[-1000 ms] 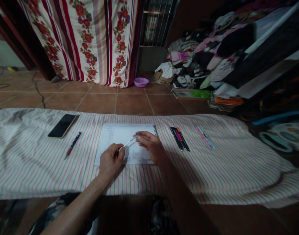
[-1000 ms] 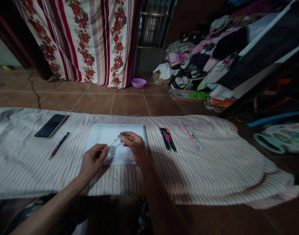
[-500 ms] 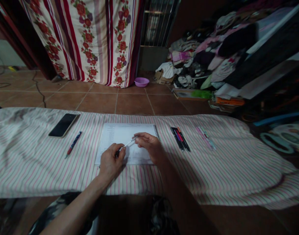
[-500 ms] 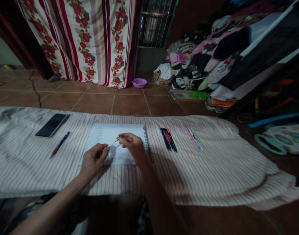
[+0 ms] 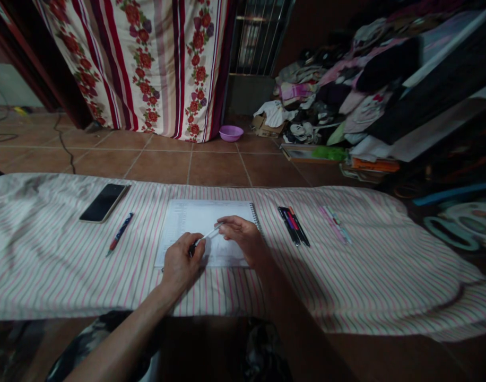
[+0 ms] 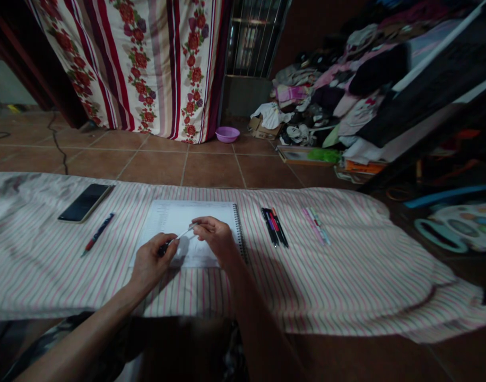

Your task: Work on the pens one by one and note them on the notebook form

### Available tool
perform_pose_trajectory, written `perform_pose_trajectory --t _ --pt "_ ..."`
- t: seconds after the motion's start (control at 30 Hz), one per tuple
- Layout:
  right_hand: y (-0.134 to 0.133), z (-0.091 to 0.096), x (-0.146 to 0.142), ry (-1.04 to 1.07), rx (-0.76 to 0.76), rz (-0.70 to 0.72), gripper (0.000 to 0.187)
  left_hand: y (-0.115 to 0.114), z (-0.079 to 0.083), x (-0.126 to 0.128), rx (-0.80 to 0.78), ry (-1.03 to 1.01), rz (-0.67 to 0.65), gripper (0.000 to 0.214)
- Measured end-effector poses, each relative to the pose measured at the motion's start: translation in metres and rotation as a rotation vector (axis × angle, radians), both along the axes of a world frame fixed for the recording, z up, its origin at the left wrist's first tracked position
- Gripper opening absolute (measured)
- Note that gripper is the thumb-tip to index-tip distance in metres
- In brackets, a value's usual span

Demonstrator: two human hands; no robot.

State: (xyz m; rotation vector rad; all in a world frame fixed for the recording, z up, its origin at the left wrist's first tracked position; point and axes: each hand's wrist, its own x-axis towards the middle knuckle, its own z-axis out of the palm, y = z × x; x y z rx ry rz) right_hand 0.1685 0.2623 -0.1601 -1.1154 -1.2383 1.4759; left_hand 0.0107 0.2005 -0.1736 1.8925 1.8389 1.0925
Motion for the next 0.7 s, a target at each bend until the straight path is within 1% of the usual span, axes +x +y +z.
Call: perform_pose_trajectory --t 0.3,0.5,0.7 --pt "0.0005 -0.0026 0.0 0.01 0.04 0.014 0.024 0.0007 -0.0023 -0.0009 0.017 0.003 -0.004 0.025" --pt "-0.0042 0.0031 -0.0013 -0.045 0.031 0.018 0.024 0.0003 -0.0008 -0.0051 -0.012 0.048 -0.016 0.026" --pt "-0.0075 0.0059 -0.0033 -0.068 0.044 0.027 0.02 0.0005 -0.0009 -0.0077 -0.013 0.051 -0.042 0.026"
